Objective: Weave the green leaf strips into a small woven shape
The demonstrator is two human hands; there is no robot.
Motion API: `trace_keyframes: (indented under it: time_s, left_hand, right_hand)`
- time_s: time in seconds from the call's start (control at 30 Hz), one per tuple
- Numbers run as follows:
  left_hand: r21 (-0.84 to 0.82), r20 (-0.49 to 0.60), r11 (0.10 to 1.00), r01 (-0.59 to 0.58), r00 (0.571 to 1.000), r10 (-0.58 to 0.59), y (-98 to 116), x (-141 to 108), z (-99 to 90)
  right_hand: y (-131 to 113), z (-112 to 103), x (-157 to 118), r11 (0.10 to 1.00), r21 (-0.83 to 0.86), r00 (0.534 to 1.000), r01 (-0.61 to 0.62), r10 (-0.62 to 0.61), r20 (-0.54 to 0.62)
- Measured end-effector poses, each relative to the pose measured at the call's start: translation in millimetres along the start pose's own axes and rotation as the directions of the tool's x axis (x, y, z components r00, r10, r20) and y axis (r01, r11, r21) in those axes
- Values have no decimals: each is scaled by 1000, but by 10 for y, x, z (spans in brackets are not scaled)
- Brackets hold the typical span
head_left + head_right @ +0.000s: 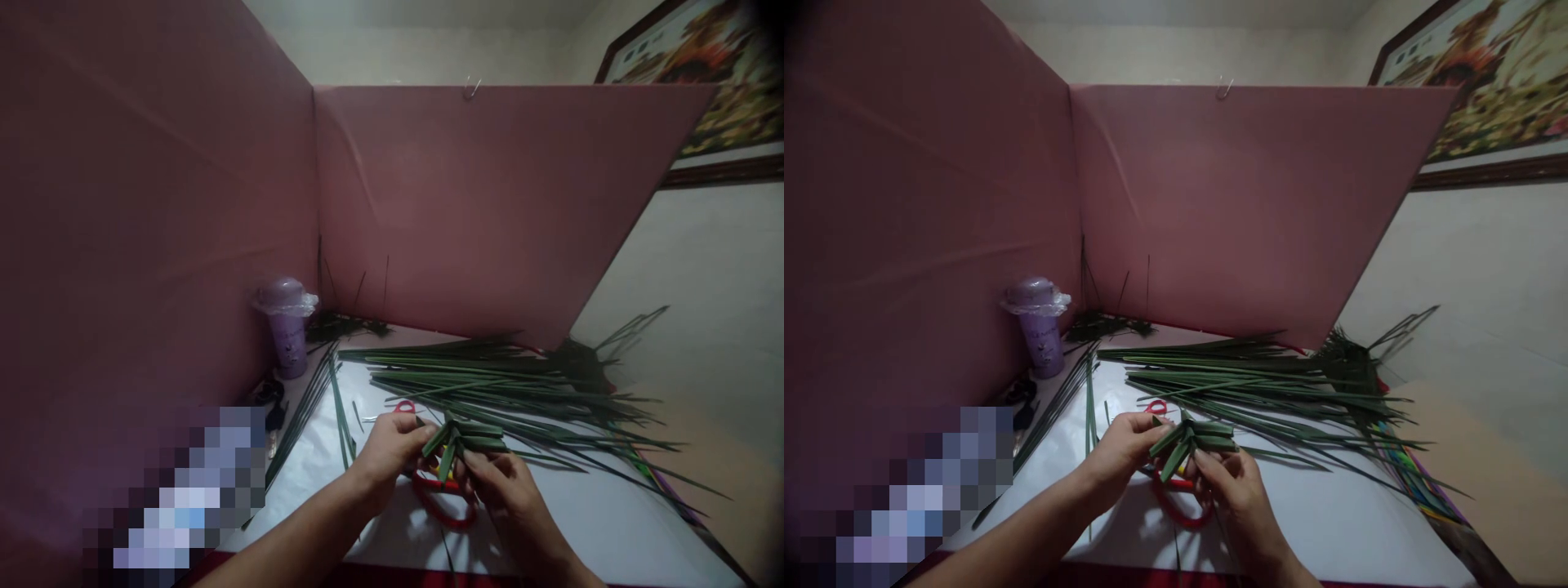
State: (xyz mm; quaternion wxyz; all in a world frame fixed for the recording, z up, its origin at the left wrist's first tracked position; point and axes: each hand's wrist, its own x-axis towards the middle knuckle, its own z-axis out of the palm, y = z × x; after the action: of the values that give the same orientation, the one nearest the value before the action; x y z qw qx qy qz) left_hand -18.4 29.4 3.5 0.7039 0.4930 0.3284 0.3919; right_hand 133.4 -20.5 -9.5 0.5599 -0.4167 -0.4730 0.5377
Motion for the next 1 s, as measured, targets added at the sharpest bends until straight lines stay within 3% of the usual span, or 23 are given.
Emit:
trace_keyframes:
  time_s: [0.2, 0.4, 0.5, 0.6, 0.73, 0.87, 1.0]
  left_hand:
    - [42, 17, 998, -57, 998, 56, 59, -41, 57]
    - [33, -39, 996, -86, 995, 87, 89, -63, 76]
    - [-2, 10, 991, -136, 991, 136, 94, -77, 59]
    - [-75, 61, 988, -134, 988, 139, 104, -90, 49]
    - [-181, 50, 981, -74, 995, 84, 115, -86, 46]
    - [-176, 122, 984, -21, 992, 43, 95, -73, 26]
    - [-147, 190, 988, -44, 979, 72, 76, -87, 8]
  right_hand:
    - [5, 30, 4, 1000, 10, 998, 5, -4, -60]
    - [-57, 84, -23, 996, 89, 994, 2, 8, -113]
    - [-67, 61, -32, 999, 43, 992, 27, -22, -126]
    - [-79, 34, -40, 999, 9, 994, 36, -35, -101]
    - [-72, 24, -54, 999, 46, 998, -8, 12, -69]
    - [-30, 20, -64, 999, 39, 997, -9, 12, -80]
    - [-37, 31, -76, 982, 151, 993, -114, 116, -2]
